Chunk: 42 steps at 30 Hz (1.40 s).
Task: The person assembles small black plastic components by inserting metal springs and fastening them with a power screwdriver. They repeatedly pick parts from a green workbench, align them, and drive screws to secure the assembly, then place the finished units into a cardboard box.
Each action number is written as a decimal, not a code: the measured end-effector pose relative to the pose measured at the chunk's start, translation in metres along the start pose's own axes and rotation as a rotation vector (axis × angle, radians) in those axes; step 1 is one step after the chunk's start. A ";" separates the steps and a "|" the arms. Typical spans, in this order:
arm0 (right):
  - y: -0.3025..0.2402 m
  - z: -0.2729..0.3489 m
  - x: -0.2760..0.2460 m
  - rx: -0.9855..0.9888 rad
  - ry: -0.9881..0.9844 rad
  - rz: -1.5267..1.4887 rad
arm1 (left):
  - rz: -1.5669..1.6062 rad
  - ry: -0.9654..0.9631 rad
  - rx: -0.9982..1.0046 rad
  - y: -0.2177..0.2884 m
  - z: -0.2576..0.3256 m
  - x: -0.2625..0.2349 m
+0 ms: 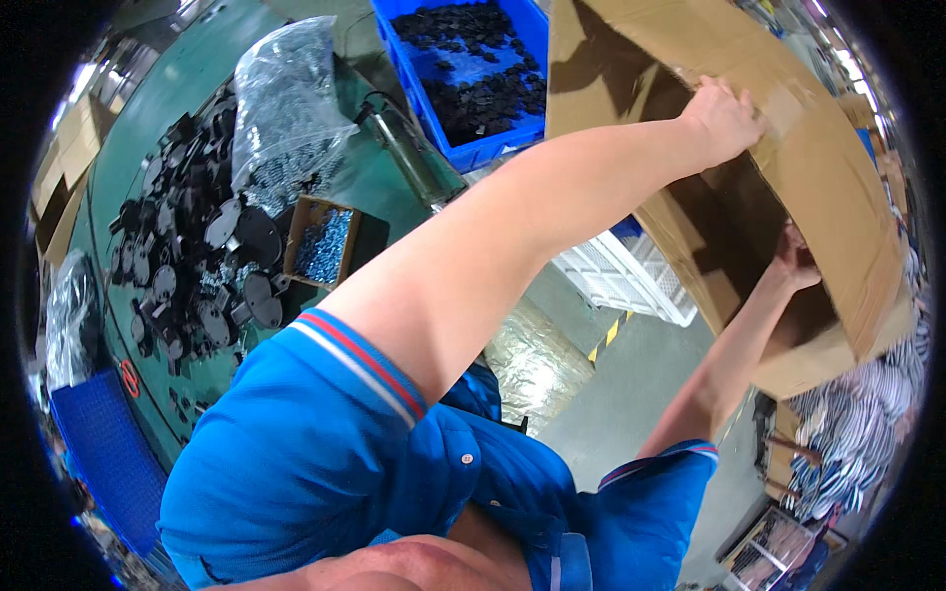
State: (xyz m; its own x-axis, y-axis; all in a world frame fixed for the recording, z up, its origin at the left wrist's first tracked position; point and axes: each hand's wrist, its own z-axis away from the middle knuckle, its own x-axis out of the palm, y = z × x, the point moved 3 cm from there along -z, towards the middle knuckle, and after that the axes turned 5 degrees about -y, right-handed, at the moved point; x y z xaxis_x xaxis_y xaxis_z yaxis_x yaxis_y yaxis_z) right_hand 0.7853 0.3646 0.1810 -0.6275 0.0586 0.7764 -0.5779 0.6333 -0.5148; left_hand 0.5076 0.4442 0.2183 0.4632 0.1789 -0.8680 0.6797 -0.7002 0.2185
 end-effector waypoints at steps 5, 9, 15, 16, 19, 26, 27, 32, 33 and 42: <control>0.046 0.001 0.035 0.134 -0.252 0.228 | 0.195 -0.038 -0.098 -0.032 0.025 0.007; 0.013 -0.068 0.034 0.175 -0.418 -0.014 | 0.186 -0.154 0.058 -0.006 0.092 0.018; 0.096 -0.046 0.093 -0.065 -0.280 0.568 | 0.388 0.176 0.004 -0.035 0.336 -0.075; 0.111 -0.051 0.084 -0.108 -0.317 0.551 | 0.310 0.244 -0.079 -0.044 0.381 -0.088; 0.193 0.008 0.102 -0.361 -0.266 0.617 | 0.002 0.421 -0.424 -0.061 0.535 -0.150; 0.333 0.257 0.209 -0.189 -0.739 0.676 | -0.692 0.335 -1.582 0.027 0.836 -0.192; 0.341 0.288 0.228 -0.154 -0.809 0.678 | -0.636 0.359 -1.649 0.035 0.851 -0.185; 0.346 0.428 0.299 -0.101 -1.233 0.905 | -0.479 0.481 -1.655 0.009 0.855 -0.166; 0.348 0.445 0.299 -0.086 -1.313 0.878 | -0.527 0.462 -1.646 -0.002 0.856 -0.166; 0.326 0.540 0.313 -0.126 -1.688 0.817 | -0.624 0.553 -1.647 -0.107 0.849 -0.171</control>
State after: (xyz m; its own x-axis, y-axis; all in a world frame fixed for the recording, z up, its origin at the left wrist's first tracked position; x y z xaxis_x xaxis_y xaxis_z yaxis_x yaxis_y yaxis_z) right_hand 0.1185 0.1729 0.0604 -0.5246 -0.3368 -0.7819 0.0771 0.8959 -0.4376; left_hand -0.1267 -0.0983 -0.0353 -0.1632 0.5321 -0.8308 0.4473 0.7905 0.4184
